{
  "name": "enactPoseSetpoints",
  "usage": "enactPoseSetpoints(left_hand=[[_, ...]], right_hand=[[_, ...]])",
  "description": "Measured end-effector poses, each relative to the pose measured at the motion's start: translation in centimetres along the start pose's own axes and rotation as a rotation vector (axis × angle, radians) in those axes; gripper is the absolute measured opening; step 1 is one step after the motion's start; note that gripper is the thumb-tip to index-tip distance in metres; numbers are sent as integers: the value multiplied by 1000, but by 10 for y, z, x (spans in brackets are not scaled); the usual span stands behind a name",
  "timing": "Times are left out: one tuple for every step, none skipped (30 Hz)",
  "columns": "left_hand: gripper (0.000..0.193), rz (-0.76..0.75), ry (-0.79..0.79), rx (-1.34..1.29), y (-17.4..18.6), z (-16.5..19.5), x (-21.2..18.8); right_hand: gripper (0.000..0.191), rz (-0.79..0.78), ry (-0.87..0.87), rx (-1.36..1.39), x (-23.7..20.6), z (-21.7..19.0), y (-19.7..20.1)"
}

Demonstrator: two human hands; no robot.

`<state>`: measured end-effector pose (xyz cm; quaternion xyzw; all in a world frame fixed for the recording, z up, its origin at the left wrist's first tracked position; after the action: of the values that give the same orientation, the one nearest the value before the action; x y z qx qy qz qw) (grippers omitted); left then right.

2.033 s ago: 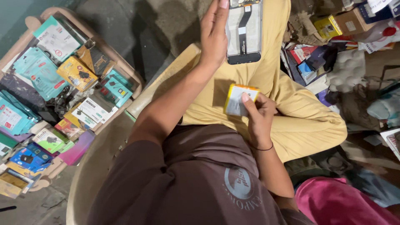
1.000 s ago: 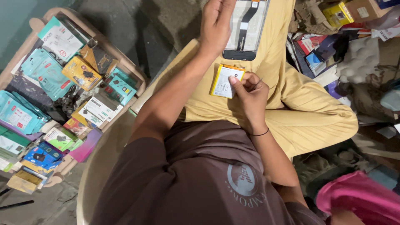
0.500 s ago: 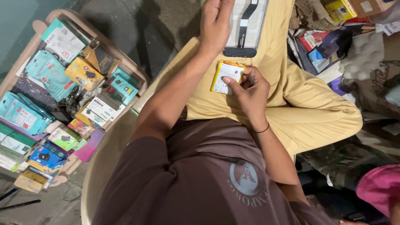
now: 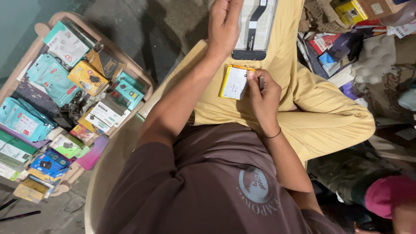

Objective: The person sits and works on a disassembled smartphone resting on their lap. They peel the silver foil backing off a new battery, use tweezers and scissors to trim and position its flex cable and adhesive, then press the battery into the phone body and press it down to seat it.

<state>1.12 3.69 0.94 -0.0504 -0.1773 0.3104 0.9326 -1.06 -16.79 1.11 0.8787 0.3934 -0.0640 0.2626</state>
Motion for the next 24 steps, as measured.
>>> enactPoseSetpoints(left_hand=[[34, -1, 12, -10, 0, -1, 0], [34, -2, 23, -20, -1, -1, 0], [35, -2, 34, -31, -1, -2, -1], [35, 1, 47, -32, -1, -3, -1], [35, 3, 61, -34, -1, -4, -1], [36, 1, 76, -38, -1, -5, -2], [36, -1, 59, -36, -1, -5, -2], [36, -2, 42, -32, -1, -5, -1], [37, -2, 25, -27, -1, -5, -2], [37, -10, 31, -35, 0, -5, -2], [37, -18, 35, -43, 0, -4, -3], [37, -25, 38, -50, 0, -4, -2], [37, -18, 40, -45, -1, -4, -2], [36, -12, 44, -40, -1, -4, -2], [36, -7, 49, -37, -2, -3, -2], [37, -1, 43, -27, -2, -3, -2], [38, 6, 38, -16, -2, -3, -1], [39, 12, 32, -5, -2, -3, -1], [38, 12, 28, 4, -2, -3, -1], [38, 13, 24, 13, -2, -3, -1], [37, 16, 18, 25, -2, -3, -1], [38, 13, 32, 11, -1, -3, 0], [39, 11, 47, -4, -1, -3, -1], [40, 6, 63, -22, -2, -3, -1]], right_hand=[[24, -26, 36, 25, -2, -4, -1], [32, -52, 73, 49, -5, -8, -3], [44, -78, 109, 73, -6, -12, -6], [49, -66, 181, -6, -6, -17, -7], [54, -53, 250, -84, -7, -22, -10], [60, -40, 318, -163, -8, -27, -11], [59, -36, 251, -186, -6, -29, -11], [57, -34, 186, -207, -2, -30, -11], [56, -36, 122, -227, 0, -30, -11], [52, -36, 129, -200, 2, -31, -11], [49, -35, 138, -174, 3, -32, -11], [45, -35, 149, -148, 4, -32, -10], [41, -21, 124, -131, 5, -31, -11], [37, -6, 98, -113, 5, -30, -12], [33, 9, 71, -96, 5, -28, -12], [31, 21, 68, -83, 6, -26, -12], [29, 32, 66, -69, 7, -23, -13], [28, 44, 64, -55, 9, -20, -13], [29, 57, 71, -82, 10, -18, -13], [30, 69, 80, -110, 11, -14, -11], [31, 80, 91, -137, 12, -10, -11], [29, 71, 96, -110, 13, -6, -11], [27, 64, 100, -84, 13, -2, -11], [26, 59, 101, -58, 13, 2, -11]])
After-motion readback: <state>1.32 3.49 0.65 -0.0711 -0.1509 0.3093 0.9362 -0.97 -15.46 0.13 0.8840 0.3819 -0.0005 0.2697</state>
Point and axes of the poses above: each hand's wrist, its own x-axis towards the middle knuckle, its own y-axis out of the back of the hand, z = x × y, the point moved 2 cm from there along x, towards the middle knuckle, and after that the axes turned 15 degrees about -z, right-handed, at the moved point
